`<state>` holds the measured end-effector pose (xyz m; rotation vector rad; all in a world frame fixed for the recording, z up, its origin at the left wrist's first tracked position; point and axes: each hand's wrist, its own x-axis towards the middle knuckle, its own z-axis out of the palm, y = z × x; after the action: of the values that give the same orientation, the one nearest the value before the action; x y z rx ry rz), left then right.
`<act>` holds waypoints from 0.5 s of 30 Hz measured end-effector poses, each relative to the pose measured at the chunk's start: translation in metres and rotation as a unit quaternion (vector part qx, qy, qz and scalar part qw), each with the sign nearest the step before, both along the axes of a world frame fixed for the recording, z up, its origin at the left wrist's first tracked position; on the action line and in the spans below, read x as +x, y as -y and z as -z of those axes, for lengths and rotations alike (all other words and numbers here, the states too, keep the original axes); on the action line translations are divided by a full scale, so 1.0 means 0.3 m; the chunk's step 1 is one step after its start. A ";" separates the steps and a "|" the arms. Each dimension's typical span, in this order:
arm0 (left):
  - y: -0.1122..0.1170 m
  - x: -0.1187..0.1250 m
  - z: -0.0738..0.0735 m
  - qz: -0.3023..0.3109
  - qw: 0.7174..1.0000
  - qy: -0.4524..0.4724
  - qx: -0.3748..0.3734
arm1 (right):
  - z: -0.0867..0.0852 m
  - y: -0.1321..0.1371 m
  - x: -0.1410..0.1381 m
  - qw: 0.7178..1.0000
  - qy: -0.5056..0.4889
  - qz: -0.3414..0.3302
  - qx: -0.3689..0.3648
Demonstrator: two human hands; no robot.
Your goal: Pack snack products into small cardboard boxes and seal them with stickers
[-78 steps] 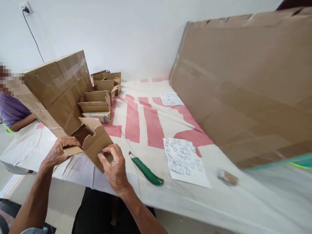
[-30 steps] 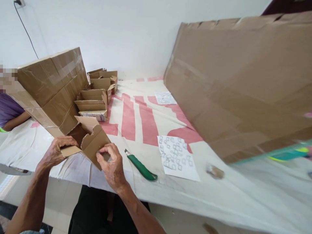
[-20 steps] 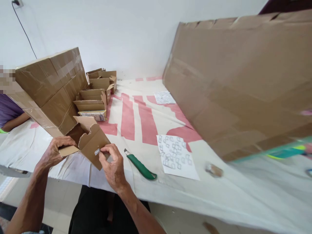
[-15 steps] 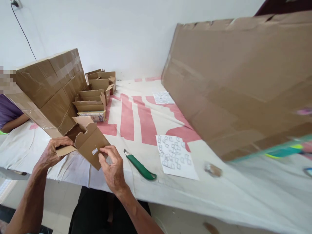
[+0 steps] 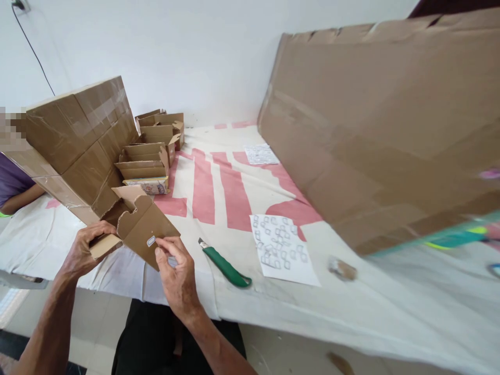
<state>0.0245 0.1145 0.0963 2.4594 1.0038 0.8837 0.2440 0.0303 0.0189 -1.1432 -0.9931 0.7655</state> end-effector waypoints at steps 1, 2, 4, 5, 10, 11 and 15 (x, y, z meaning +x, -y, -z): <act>0.004 0.001 0.004 -0.006 1.000 -0.001 0.011 | -0.003 0.002 0.000 1.000 -0.015 -0.004 -0.012; 0.009 0.002 0.008 -0.014 1.000 -0.001 0.022 | -0.005 0.005 0.000 0.999 -0.033 -0.010 -0.025; 0.018 0.004 0.013 -0.024 0.999 -0.004 0.041 | -0.009 0.010 0.000 0.996 -0.076 -0.025 -0.049; 0.022 0.005 0.014 -0.027 0.998 -0.005 0.048 | -0.010 0.013 0.001 0.993 -0.097 -0.033 -0.059; 0.032 0.000 0.015 -0.024 0.997 -0.010 0.072 | -0.008 0.021 0.001 0.982 -0.157 -0.055 -0.084; 0.032 -0.001 0.016 -0.021 0.997 -0.009 0.075 | -0.007 0.021 0.001 0.981 -0.164 -0.057 -0.084; 0.033 -0.006 0.016 -0.014 0.997 -0.003 0.069 | 0.001 0.019 -0.002 0.979 -0.178 -0.064 -0.080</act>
<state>0.0229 0.1045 0.0917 2.5685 1.0129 0.9869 0.2433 0.0244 0.0187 -1.0386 -0.7169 1.1260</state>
